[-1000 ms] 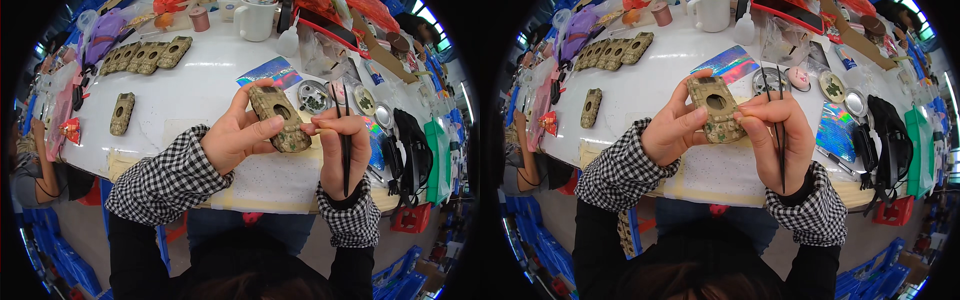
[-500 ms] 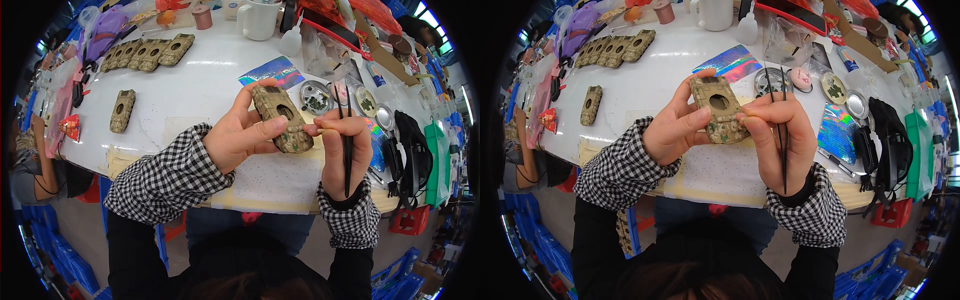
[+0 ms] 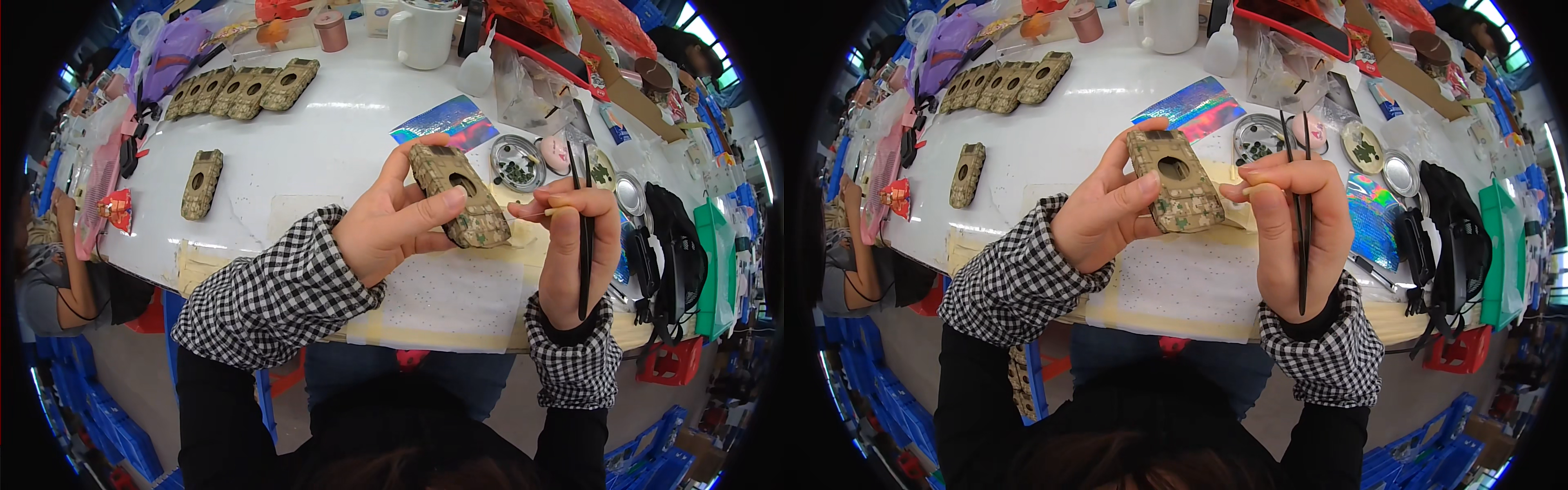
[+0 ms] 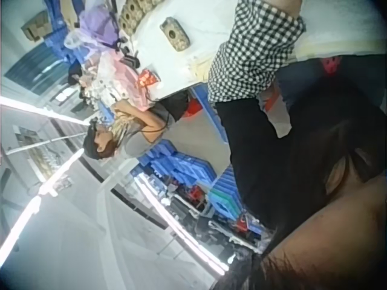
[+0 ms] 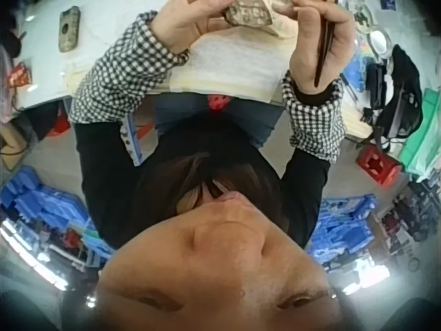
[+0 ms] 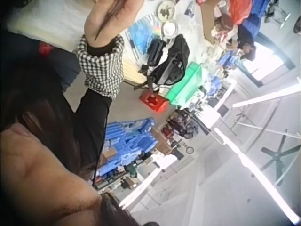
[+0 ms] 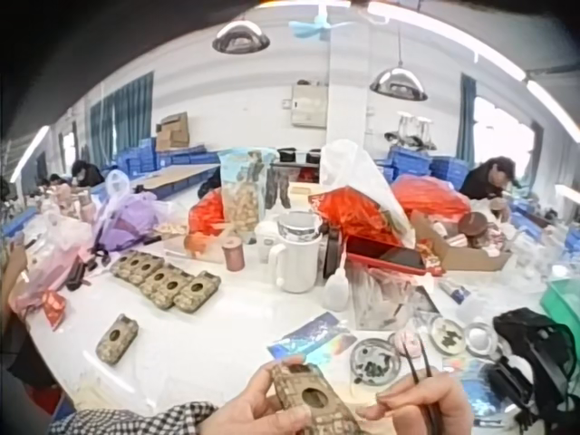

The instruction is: Painting camouflage patterns on small-scale toy tank models using a brush and tweezers.

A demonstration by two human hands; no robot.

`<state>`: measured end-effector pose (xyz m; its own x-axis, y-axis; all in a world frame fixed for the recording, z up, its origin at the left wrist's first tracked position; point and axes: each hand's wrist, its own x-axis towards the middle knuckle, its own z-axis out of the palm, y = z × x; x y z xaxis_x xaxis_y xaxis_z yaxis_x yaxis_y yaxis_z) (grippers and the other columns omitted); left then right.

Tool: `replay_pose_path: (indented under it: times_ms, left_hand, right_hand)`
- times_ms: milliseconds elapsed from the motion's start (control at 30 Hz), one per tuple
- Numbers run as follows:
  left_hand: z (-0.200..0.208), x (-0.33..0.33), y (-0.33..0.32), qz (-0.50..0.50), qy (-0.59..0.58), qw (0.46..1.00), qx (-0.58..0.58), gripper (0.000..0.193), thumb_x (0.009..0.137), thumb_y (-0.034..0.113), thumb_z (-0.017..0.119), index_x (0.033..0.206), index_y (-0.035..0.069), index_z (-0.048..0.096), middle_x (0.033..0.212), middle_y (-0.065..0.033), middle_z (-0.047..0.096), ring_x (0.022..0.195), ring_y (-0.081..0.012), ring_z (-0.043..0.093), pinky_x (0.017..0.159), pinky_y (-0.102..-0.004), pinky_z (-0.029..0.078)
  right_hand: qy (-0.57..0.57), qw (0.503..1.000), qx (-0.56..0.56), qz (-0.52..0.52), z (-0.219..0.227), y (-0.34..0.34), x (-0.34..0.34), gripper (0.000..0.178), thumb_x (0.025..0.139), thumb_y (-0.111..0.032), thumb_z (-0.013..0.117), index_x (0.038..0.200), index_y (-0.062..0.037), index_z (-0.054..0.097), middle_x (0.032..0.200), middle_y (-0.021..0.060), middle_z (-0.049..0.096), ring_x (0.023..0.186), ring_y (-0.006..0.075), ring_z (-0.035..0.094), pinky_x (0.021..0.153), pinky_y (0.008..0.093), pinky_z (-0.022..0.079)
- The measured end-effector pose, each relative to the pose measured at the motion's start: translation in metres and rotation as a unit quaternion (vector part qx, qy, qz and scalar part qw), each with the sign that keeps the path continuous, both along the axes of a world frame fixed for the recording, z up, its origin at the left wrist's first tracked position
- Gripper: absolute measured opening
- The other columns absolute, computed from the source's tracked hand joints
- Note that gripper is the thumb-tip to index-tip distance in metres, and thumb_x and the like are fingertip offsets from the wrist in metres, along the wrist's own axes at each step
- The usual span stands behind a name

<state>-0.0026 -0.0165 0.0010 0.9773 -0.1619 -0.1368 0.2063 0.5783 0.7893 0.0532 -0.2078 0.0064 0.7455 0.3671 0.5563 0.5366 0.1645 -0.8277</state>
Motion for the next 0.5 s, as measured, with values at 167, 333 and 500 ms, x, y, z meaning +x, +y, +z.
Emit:
replay_pose_path:
  times_ms: [167, 333, 500]
  left_hand:
    - [-0.001, 0.002, 0.001, 0.021, 0.014, 1.000, 0.018, 0.057, 0.094, 0.026, 0.052, 0.141, 0.017, 0.020, 0.131, -0.0079, 0.039, 0.117, -0.0206, 0.051, 0.092, -0.0348, 0.051]
    - [-0.002, 0.001, 0.004, 0.037, 0.024, 0.999, 0.024, 0.053, 0.095, 0.028, 0.049, 0.140, 0.017, 0.022, 0.128, -0.0072, 0.042, 0.115, -0.0182, 0.052, 0.092, -0.0315, 0.051]
    - [-0.002, 0.001, 0.003, 0.028, 0.024, 0.999, 0.022, 0.051, 0.096, 0.029, 0.048, 0.139, 0.017, 0.023, 0.126, -0.0072, 0.043, 0.114, -0.0177, 0.053, 0.092, -0.0318, 0.051]
  right_hand:
    - [-0.126, 0.968, -0.178, -0.122, 0.001, -0.015, 0.021, 0.005, 0.085, 0.000, 0.060, 0.087, 0.0020, 0.055, 0.081, 0.0091, 0.058, 0.075, 0.0177, 0.059, 0.069, 0.0270, 0.045]
    - [-0.211, 0.931, -0.267, -0.130, 0.003, -0.010, 0.024, 0.009, 0.078, 0.001, 0.065, 0.083, 0.0004, 0.057, 0.077, 0.0118, 0.058, 0.071, 0.0275, 0.056, 0.064, 0.0325, 0.044]
    - [-0.192, 0.949, -0.202, -0.146, 0.008, -0.015, 0.020, 0.007, 0.083, -0.001, 0.062, 0.086, 0.0004, 0.057, 0.081, 0.0105, 0.059, 0.074, 0.0205, 0.057, 0.068, 0.0287, 0.044]
